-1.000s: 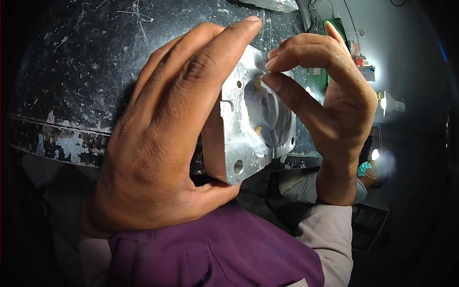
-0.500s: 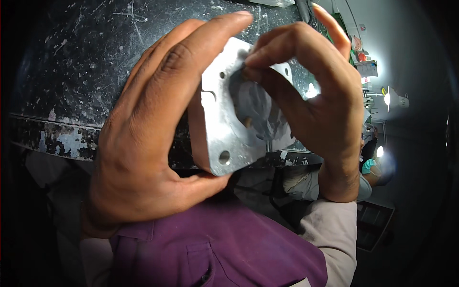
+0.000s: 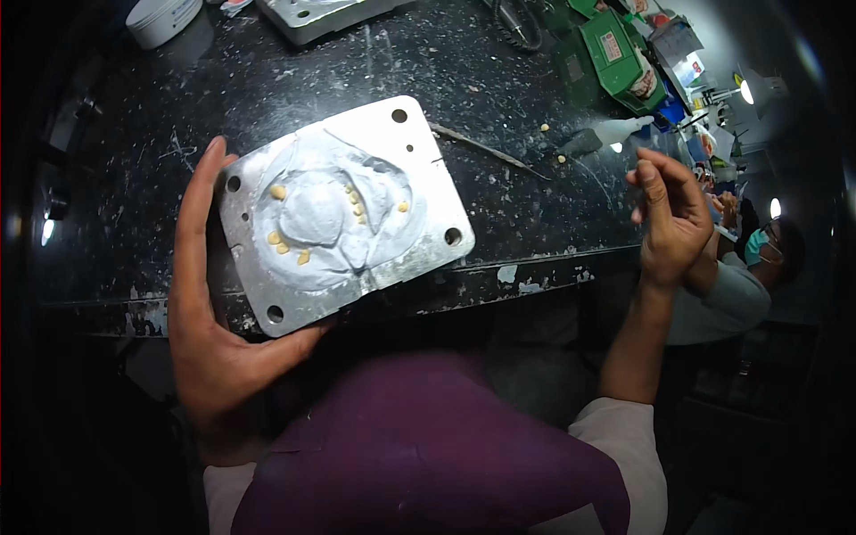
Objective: The person scrapes a plaster dental mold using a metal dental pick, clears away dust with a compressed air gun, and then manually fits small artificial teeth into the mold's indentations.
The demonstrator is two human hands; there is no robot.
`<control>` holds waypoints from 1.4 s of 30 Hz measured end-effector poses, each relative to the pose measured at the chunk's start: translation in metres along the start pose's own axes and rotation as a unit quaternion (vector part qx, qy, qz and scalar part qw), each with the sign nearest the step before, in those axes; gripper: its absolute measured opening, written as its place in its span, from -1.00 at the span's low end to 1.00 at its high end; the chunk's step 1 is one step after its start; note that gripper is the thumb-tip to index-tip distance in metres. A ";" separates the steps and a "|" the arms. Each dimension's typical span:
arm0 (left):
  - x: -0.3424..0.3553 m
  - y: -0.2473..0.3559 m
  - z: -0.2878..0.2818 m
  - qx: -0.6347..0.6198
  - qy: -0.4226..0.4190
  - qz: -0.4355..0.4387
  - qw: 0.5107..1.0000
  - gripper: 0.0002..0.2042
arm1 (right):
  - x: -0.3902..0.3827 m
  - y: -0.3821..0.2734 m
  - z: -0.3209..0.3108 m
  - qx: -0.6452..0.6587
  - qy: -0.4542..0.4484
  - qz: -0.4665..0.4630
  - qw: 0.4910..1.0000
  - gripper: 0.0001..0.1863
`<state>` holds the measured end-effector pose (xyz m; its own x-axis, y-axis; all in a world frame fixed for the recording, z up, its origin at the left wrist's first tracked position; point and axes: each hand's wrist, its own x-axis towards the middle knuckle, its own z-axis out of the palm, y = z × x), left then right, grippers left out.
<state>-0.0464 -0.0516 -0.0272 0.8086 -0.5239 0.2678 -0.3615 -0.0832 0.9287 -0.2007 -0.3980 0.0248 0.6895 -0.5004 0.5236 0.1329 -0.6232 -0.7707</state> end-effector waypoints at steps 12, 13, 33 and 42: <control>-0.020 0.008 -0.007 0.375 0.001 0.084 0.923 0.31 | 0.004 0.039 -0.010 -0.136 -0.057 0.014 0.989 -0.85; -0.025 0.011 -0.003 0.445 0.062 0.112 0.886 0.17 | 0.009 0.040 -0.005 -0.134 -0.057 0.015 0.989 -0.85; -0.076 -0.019 -0.045 -0.080 -0.530 -0.343 0.771 -0.23 | 0.036 0.000 0.029 -0.076 -0.180 -0.041 0.980 -0.85; 0.016 0.020 -0.044 0.237 -0.074 0.079 0.965 0.13 | 0.020 -0.037 0.077 0.215 -0.230 0.013 0.949 -0.88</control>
<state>-0.0200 -0.0246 0.0065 0.6627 -0.6750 0.3242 -0.6755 -0.3521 0.6478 -0.1376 -0.3389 0.0354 0.9210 -0.1354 0.3652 0.3222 -0.2622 -0.9096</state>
